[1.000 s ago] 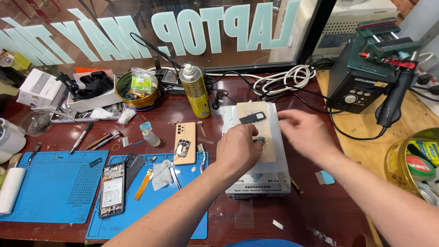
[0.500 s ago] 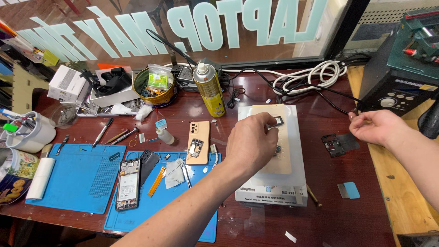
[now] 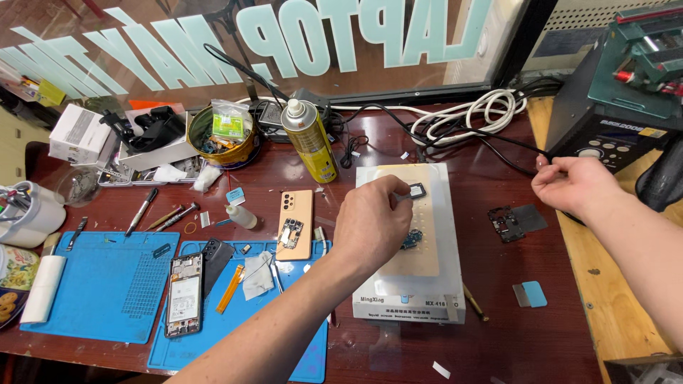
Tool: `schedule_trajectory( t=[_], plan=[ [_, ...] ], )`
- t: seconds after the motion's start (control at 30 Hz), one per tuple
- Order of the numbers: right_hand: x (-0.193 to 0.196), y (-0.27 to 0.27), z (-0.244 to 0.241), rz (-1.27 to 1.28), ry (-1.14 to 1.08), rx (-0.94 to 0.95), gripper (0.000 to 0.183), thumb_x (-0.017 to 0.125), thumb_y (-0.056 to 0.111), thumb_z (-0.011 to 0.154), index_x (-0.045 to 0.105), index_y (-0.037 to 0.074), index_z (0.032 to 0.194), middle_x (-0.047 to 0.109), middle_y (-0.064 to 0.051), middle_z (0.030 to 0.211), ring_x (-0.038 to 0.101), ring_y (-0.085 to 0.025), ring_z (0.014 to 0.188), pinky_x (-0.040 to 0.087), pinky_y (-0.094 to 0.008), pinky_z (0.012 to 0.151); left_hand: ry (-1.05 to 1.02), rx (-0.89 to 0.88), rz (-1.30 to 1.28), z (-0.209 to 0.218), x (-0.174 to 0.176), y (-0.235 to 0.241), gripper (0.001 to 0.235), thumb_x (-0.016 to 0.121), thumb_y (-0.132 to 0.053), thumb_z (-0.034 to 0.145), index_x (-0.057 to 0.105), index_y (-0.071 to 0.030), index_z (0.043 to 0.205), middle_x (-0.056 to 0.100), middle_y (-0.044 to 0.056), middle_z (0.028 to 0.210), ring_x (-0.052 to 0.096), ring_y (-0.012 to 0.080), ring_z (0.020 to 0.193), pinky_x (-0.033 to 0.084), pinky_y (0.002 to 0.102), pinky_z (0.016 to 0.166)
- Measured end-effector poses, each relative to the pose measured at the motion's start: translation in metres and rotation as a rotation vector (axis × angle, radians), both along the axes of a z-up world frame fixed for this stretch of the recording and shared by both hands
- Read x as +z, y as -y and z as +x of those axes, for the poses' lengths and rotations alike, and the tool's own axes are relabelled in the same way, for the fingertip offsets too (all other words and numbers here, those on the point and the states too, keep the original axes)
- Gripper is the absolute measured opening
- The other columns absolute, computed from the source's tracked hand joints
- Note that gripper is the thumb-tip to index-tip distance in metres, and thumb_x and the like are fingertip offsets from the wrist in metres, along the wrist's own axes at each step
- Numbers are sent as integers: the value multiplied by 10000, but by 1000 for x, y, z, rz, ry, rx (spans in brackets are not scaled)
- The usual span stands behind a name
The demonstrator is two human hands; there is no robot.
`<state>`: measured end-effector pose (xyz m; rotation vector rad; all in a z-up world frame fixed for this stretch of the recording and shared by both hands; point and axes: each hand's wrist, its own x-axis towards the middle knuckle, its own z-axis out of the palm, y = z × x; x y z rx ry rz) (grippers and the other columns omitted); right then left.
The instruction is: The person cleans the back of a smartphone with a cloth, then handles a small circuit board and uses a hot air gun to heat it. The person also picks up and inspects a disassembled smartphone, placing parts on the workbench.
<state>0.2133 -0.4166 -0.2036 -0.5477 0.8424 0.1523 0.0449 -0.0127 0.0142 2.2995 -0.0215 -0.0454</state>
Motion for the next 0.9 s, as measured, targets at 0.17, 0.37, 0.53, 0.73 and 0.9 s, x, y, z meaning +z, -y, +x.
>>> schedule_trajectory(
  t=[0.17,0.37,0.53,0.73,0.9],
  plan=[
    [8,-7,-16,58,25,-39,160,551,49,1038,567,5,1191,641,-48,1079,520,-83,713,481,-190,645,-16,-19,16,2,1,3,290,648,-196,860,748,-68,1100,776,161,900,752,335,843,577,436,826],
    [2,-3,-20,-120,1,-97,165,545,63,1037,557,55,1202,643,-65,1014,511,-93,729,465,-218,664,-53,-40,43,2,6,3,305,630,-182,864,730,-70,1129,772,157,890,761,321,837,580,432,829],
    [-5,35,-58,-1860,-30,-408,268,721,178,943,640,74,1176,720,-99,1036,682,-218,851,542,-404,736,3,-45,18,3,9,11,271,633,-164,848,765,-65,1064,774,153,867,751,321,826,576,428,827],
    [3,97,-71,-1437,6,194,356,797,273,1065,630,-30,1149,660,-129,1075,572,-234,823,453,-464,662,16,-70,-8,6,8,22,299,646,-183,839,747,-70,1096,775,133,870,752,303,808,571,420,799],
    [-13,124,-57,-1195,194,63,130,661,178,1027,634,148,1151,674,-7,1014,647,-132,803,581,-390,655,-16,-101,-32,6,8,24,302,635,-176,848,739,-68,1111,768,130,843,760,282,772,586,397,767]
  ],
)
